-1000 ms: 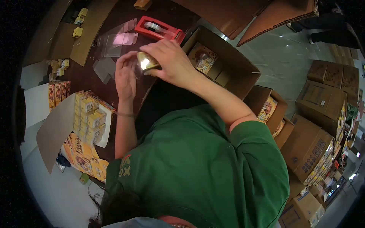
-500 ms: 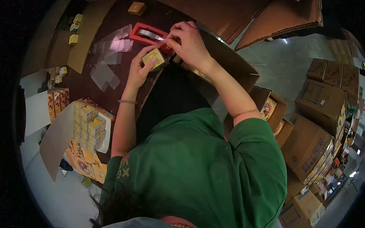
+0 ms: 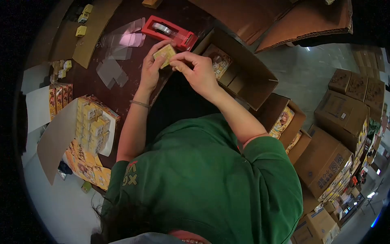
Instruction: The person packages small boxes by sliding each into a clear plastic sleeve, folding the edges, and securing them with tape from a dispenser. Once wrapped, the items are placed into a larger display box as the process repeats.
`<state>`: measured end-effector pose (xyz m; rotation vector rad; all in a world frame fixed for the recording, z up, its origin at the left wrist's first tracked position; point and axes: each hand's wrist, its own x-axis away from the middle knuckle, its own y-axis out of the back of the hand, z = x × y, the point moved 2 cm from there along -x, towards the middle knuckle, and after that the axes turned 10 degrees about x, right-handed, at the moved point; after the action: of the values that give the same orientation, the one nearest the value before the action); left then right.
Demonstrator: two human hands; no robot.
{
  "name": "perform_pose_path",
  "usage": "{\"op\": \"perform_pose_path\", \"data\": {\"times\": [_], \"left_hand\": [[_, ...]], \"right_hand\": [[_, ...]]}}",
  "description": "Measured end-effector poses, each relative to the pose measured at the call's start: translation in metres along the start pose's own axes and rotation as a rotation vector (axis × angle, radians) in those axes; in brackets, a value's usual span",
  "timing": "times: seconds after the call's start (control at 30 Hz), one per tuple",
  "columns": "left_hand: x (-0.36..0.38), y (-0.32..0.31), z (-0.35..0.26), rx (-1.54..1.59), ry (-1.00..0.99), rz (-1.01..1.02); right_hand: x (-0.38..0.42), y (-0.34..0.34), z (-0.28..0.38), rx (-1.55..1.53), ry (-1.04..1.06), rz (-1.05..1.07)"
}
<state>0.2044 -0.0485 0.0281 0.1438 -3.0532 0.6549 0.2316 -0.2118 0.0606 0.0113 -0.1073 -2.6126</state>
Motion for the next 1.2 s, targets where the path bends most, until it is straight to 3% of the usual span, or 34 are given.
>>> {"op": "perform_pose_path", "data": {"times": [0.1,0.2,0.33,0.43,0.5,0.63,0.7,0.8,0.97,1.07,1.13,1.17,1.2], "left_hand": [[0.002,0.005,-0.003,0.049,-0.035,0.018],[0.007,0.001,-0.007,-0.008,-0.008,0.007],[0.004,0.006,-0.007,-0.110,-0.013,-0.016],[0.010,0.013,-0.003,-0.101,-0.004,-0.032],[0.017,0.019,0.003,0.033,-0.032,0.040],[0.030,0.020,-0.014,-0.040,-0.089,0.050],[0.041,0.019,-0.024,-0.051,-0.079,0.013],[0.059,0.020,-0.037,-0.063,-0.092,-0.068],[0.086,0.026,-0.050,-0.004,-0.176,-0.219],[0.107,0.032,-0.043,0.062,-0.215,-0.346],[0.119,0.027,-0.052,-0.166,-0.414,-0.265],[0.123,0.025,-0.058,-0.570,-0.539,-0.274],[0.127,0.021,-0.063,-0.549,-0.409,-0.334]], "right_hand": [[0.001,-0.009,0.013,0.256,0.018,-0.111],[0.000,-0.015,-0.009,0.252,0.075,-0.177],[0.002,-0.018,-0.039,0.505,-0.003,-0.156],[0.004,-0.018,-0.063,0.340,0.073,-0.164],[0.005,-0.018,-0.040,0.523,0.079,-0.159],[0.008,-0.028,-0.047,0.224,-0.069,-0.039],[0.011,-0.032,-0.037,0.003,-0.192,0.137],[0.015,-0.045,-0.021,-0.055,-0.220,0.222],[0.013,-0.067,-0.001,0.125,-0.069,0.241],[0.012,-0.081,0.003,0.205,-0.136,0.306],[0.001,-0.091,0.002,0.214,-0.098,0.311],[-0.004,-0.097,0.001,0.231,-0.065,0.336],[-0.011,-0.098,0.008,0.262,-0.180,0.454]]}}
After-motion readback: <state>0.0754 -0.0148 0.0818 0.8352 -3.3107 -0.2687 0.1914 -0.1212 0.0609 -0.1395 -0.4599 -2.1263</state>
